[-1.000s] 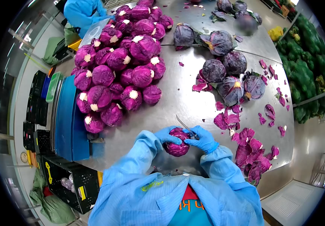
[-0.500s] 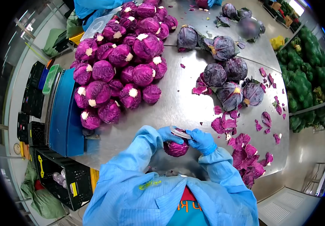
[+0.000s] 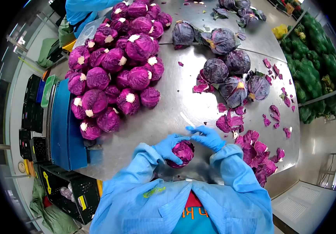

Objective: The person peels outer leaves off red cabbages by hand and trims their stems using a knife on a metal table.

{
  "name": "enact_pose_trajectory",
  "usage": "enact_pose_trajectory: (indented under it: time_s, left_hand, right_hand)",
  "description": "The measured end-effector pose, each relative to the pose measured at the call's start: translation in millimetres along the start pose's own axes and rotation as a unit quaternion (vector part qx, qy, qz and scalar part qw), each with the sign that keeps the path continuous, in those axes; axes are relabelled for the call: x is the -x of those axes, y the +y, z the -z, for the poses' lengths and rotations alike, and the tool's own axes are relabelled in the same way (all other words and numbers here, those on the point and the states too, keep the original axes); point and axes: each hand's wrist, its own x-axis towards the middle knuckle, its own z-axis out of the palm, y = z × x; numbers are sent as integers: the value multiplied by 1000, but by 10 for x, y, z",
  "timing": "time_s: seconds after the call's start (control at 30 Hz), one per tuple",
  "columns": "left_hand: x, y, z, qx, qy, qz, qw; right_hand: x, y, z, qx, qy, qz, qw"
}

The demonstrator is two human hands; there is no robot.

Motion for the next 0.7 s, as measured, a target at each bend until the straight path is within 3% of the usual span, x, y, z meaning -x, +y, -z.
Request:
enact_pose_trajectory:
  time_s: [0.03, 0.07, 0.17, 0.27, 0.37, 0.47, 0.57, 0.7]
  left_hand:
    - [13, -8, -9, 2, -9, -13, 1000]
    - [57, -24, -53, -78, 44, -65, 994]
    - [54, -199, -143, 60, 104, -5, 993]
    - [54, -128, -185, 49, 119, 0, 992]
    - [34, -187, -215, 25, 123, 3, 992]
    - [59, -146, -175, 13, 110, 39, 993]
    - [48, -72, -121, 59, 76, 78, 992]
    - [57, 19, -80, 144, 53, 104, 983]
  right_hand:
    - [48, 40, -117, -46, -11, 5, 999]
    - [98, 84, -241, -94, -22, 11, 995]
    - [245, -28, -421, -167, -6, -44, 985]
    - [392, -121, -411, -170, 29, -84, 981]
    - [326, 290, -440, -24, 80, 116, 990]
    - [287, 168, -340, 208, 76, 167, 961]
    - [182, 212, -297, 345, 71, 198, 915]
    - [128, 316, -267, 292, 127, 201, 926]
